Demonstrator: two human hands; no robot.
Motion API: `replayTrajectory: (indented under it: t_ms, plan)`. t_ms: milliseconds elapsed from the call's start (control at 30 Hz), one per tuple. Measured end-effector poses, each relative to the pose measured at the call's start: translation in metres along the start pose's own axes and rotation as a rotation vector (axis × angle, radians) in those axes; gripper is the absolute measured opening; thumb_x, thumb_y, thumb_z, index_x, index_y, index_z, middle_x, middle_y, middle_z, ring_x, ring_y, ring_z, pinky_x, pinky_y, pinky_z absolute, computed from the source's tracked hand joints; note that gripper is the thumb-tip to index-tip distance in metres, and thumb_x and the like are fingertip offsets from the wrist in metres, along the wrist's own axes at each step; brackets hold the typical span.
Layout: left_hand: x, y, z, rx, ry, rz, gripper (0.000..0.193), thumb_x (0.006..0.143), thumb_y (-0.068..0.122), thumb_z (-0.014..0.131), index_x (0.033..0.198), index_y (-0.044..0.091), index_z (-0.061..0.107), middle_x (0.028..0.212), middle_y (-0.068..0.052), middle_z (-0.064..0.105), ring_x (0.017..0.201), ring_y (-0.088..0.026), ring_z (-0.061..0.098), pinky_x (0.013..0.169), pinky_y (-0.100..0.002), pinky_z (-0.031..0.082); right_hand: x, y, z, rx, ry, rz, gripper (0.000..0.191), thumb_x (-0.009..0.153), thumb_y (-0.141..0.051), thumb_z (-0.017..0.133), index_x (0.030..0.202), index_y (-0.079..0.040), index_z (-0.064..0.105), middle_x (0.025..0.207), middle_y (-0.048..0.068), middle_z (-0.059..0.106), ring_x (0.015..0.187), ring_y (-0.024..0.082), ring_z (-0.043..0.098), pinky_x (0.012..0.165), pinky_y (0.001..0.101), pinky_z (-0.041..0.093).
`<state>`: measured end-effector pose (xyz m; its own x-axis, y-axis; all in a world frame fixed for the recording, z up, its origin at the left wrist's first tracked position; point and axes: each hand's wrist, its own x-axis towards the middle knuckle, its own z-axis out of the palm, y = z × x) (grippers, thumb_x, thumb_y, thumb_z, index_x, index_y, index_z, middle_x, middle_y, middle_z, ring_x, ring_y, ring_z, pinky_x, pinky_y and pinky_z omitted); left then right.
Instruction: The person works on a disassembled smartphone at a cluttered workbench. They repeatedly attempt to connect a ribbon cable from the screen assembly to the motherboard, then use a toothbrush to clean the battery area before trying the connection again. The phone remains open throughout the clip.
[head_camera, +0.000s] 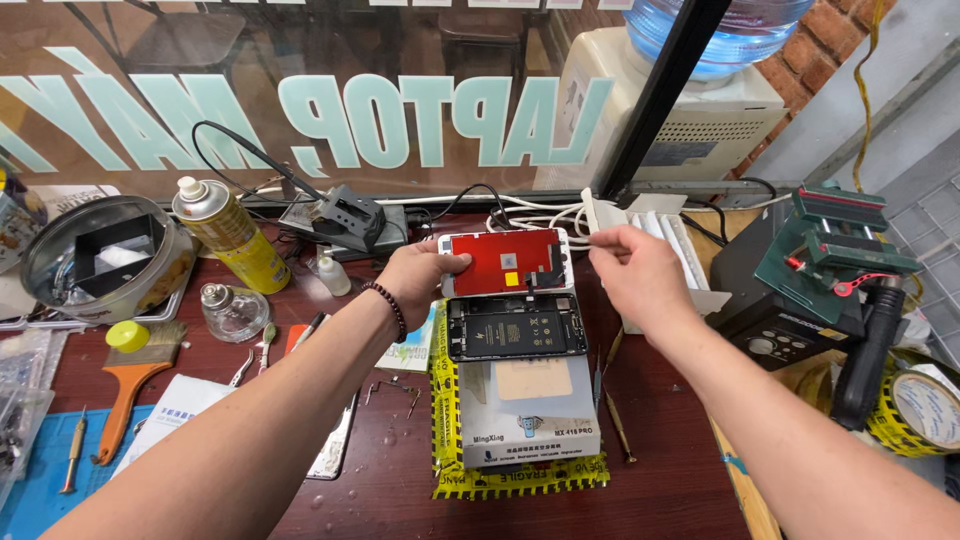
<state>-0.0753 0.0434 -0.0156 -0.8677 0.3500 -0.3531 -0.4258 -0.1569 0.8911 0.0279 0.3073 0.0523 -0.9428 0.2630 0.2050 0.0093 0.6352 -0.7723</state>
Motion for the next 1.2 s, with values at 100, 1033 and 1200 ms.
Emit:
replayTrajectory:
  t_ms: [100, 1033, 1200]
  plan:
    - [0.001, -0.009, 0.001, -0.029, 0.034, -0.021, 0.018, 0.091, 0.005, 0.070, 0.108, 0.007, 0.074, 0.102, -0.007, 0.076, 0.085, -0.017, 0.070, 0.079, -0.036, 0.054, -0.024, -0.004, 0.003, -0.170, 0.006, -0.091, 0.019, 0.092, -0.015, 0.067, 0.107, -0.008, 0.077, 0.101, 0.008, 0.074, 0.084, 0.019, 0.072, 0.078, 0.0330, 0.057]
    - [0.003, -0.016, 0.009, -0.261, 0.009, -0.047, 0.018, 0.090, -0.002, 0.066, 0.108, 0.000, 0.071, 0.104, -0.012, 0.075, 0.090, -0.023, 0.073, 0.081, -0.041, 0.063, -0.063, -0.020, 0.030, -0.409, -0.092, -0.262, 0.025, 0.090, -0.009, 0.063, 0.109, -0.014, 0.079, 0.108, 0.005, 0.067, 0.107, 0.026, 0.062, 0.100, 0.0395, 0.048]
    - [0.004, -0.015, 0.009, -0.249, 0.003, -0.041, 0.017, 0.091, -0.001, 0.066, 0.108, 0.001, 0.071, 0.103, -0.011, 0.074, 0.089, -0.022, 0.071, 0.080, -0.042, 0.061, -0.064, -0.024, 0.030, -0.449, -0.127, -0.237, 0.031, 0.091, -0.007, 0.060, 0.114, -0.017, 0.079, 0.111, 0.004, 0.066, 0.108, 0.024, 0.060, 0.101, 0.0397, 0.048]
